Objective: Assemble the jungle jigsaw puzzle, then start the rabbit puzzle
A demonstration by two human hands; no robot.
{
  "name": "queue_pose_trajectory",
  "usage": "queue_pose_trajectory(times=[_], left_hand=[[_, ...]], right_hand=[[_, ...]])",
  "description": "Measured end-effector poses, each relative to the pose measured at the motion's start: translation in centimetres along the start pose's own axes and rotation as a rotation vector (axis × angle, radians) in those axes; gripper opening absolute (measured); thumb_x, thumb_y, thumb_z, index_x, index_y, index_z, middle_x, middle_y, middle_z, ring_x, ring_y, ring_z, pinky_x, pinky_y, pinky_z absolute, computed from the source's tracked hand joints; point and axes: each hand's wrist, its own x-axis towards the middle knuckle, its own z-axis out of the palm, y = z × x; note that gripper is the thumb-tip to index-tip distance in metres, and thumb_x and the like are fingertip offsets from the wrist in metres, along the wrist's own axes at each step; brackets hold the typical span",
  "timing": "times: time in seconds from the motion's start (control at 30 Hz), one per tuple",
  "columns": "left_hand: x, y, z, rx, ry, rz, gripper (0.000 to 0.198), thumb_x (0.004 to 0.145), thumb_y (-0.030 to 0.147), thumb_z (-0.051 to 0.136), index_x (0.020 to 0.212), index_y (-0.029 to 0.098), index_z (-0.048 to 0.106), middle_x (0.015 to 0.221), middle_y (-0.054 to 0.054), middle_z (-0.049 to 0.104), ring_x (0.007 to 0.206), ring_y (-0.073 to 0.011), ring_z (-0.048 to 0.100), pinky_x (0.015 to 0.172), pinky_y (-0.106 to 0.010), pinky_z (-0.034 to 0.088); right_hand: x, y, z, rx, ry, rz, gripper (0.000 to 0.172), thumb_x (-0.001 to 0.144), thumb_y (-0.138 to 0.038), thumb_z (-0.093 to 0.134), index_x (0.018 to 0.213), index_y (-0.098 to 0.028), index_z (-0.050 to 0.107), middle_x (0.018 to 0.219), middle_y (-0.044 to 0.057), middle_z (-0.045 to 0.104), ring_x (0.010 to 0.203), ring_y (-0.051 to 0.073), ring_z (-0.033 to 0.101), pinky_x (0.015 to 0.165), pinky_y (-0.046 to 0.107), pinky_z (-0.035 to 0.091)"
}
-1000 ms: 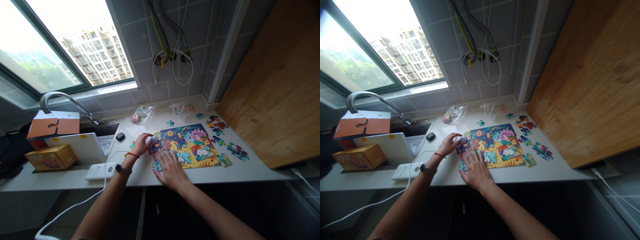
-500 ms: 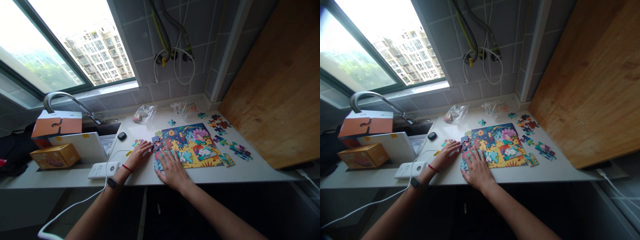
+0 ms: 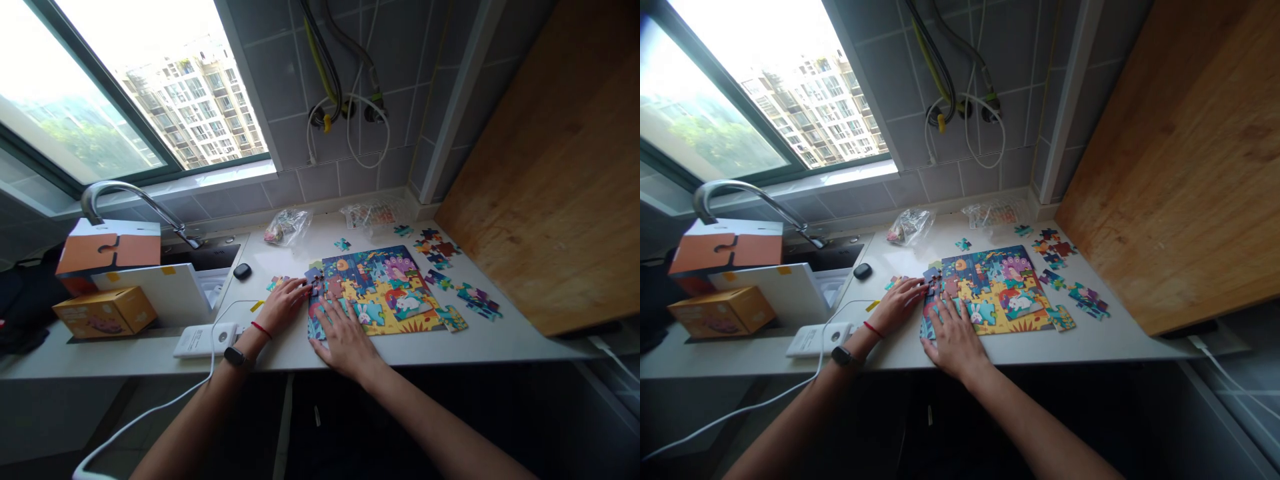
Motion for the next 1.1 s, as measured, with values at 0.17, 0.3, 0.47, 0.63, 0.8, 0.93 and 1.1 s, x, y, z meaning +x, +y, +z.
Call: queue_pose_trajectory(times=[0.17, 0.3, 0.47, 0.63, 0.8, 0.93, 1.1], left_hand=[[1.0, -0.1, 0.5, 0.0, -0.005, -0.033, 0.036, 0.108, 0.022, 0.049, 0.137, 0.028, 0.071, 0.142, -0.011, 0.067, 0.13, -0.029, 0.063, 0.108, -0.052, 0.055], [1.8, -0.3, 0.8, 0.0, -0.028, -0.063, 0.037, 0.109, 0.025, 0.048, 0.138, 0.03, 0.07, 0.145, -0.011, 0.065, 0.133, -0.0306, 0.06, 0.109, -0.056, 0.053], [2.4, -0.6, 1.3, 0.002, -0.036, -0.084, 0.042, 0.105, 0.018, 0.049, 0.139, 0.033, 0.07, 0.15, -0.01, 0.061, 0.138, -0.0306, 0.056, 0.112, -0.054, 0.052], [2.8, -1.0, 1.9, 0.062, -0.049, -0.103, 0.047, 0.101, 0.015, 0.053, 0.141, 0.035, 0.069, 0.152, -0.009, 0.058, 0.142, -0.0332, 0.052, 0.112, -0.055, 0.052], [3.4, -1.0, 1.9, 0.118, -0.066, -0.12, 0.046, 0.102, 0.017, 0.054, 0.14, 0.036, 0.07, 0.15, -0.008, 0.06, 0.141, -0.0342, 0.053, 0.109, -0.054, 0.055], [3.8, -0.6, 1.4, 0.178, -0.096, -0.114, 0.044, 0.102, 0.019, 0.054, 0.14, 0.036, 0.07, 0.151, -0.009, 0.06, 0.141, -0.0357, 0.054, 0.107, -0.054, 0.056], [3.6, -0.1, 0.7, 0.215, -0.142, -0.081, 0.049, 0.101, 0.019, 0.056, 0.146, 0.037, 0.065, 0.154, -0.009, 0.058, 0.144, -0.0367, 0.052, 0.107, -0.054, 0.054]], right_hand=[[0.0, 0.1, 0.1, -0.009, 0.001, -0.002, 0.066, 0.103, -0.054, 0.055, 0.155, -0.014, 0.053, 0.171, 0.017, 0.036, 0.16, 0.037, 0.029, 0.13, 0.061, 0.022], [-0.1, 0.2, 0.6, -0.021, 0.015, -0.008, 0.065, 0.103, -0.054, 0.054, 0.155, -0.016, 0.052, 0.172, 0.016, 0.035, 0.162, 0.037, 0.026, 0.13, 0.061, 0.023], [-0.2, 0.3, 1.1, -0.069, 0.036, -0.011, 0.065, 0.103, -0.052, 0.054, 0.157, -0.016, 0.05, 0.173, 0.016, 0.032, 0.163, 0.036, 0.022, 0.129, 0.061, 0.023], [-0.2, 0.3, 0.8, -0.077, 0.021, -0.006, 0.065, 0.103, -0.055, 0.053, 0.156, -0.017, 0.051, 0.172, 0.016, 0.035, 0.162, 0.035, 0.024, 0.13, 0.059, 0.024], [-0.1, 0.3, 0.6, -0.048, 0.004, -0.003, 0.067, 0.103, -0.057, 0.053, 0.157, -0.017, 0.05, 0.173, 0.015, 0.033, 0.163, 0.035, 0.023, 0.13, 0.059, 0.023], [-0.1, 0.2, 0.5, -0.024, 0.004, 0.0, 0.067, 0.103, -0.057, 0.052, 0.156, -0.016, 0.051, 0.172, 0.016, 0.033, 0.163, 0.036, 0.023, 0.13, 0.06, 0.022], [-0.1, 0.3, 0.4, -0.026, 0.014, -0.005, 0.067, 0.102, -0.056, 0.054, 0.156, -0.016, 0.052, 0.171, 0.015, 0.036, 0.162, 0.036, 0.024, 0.13, 0.06, 0.023]])
